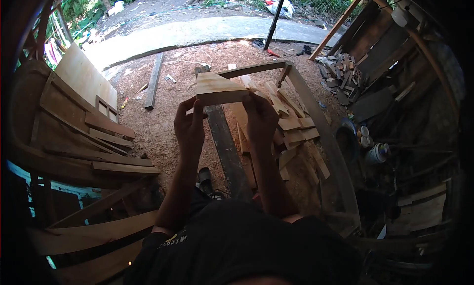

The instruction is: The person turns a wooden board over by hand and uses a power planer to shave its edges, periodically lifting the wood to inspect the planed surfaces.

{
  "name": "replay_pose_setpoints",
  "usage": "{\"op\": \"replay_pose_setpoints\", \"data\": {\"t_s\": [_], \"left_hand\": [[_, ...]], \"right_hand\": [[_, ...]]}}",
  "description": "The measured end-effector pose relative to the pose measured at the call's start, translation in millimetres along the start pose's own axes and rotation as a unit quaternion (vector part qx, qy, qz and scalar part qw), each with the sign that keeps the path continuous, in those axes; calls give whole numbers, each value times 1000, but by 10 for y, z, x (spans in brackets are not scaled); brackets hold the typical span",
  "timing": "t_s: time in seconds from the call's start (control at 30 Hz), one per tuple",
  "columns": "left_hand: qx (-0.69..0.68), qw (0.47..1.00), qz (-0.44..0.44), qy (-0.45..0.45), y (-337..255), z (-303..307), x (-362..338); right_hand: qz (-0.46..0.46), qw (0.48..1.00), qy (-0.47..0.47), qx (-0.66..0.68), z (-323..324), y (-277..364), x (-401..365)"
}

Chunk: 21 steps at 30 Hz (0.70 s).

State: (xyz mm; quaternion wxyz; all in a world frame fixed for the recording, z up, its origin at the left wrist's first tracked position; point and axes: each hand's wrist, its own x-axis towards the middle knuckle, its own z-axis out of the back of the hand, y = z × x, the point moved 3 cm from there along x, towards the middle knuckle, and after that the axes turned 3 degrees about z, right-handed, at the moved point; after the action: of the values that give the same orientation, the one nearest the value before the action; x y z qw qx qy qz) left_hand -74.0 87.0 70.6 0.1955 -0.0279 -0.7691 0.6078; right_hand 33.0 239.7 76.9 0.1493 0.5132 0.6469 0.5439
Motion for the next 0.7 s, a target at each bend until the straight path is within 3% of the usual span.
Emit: {"op": "replay_pose_setpoints", "data": {"t_s": [0.2, 0.27, 0.7], "left_hand": [[-33, 999, -3, 24, 36, -270, -4], [26, 999, 10, 33, 52, -287, -42], [50, 998, -31, 31, 113, -287, -5]], "right_hand": [[-2, 999, -33, -9, 271, -66, 189], [-20, 999, -31, -11, 326, -74, 207], [-36, 998, -46, -30, 348, -81, 213]]}}
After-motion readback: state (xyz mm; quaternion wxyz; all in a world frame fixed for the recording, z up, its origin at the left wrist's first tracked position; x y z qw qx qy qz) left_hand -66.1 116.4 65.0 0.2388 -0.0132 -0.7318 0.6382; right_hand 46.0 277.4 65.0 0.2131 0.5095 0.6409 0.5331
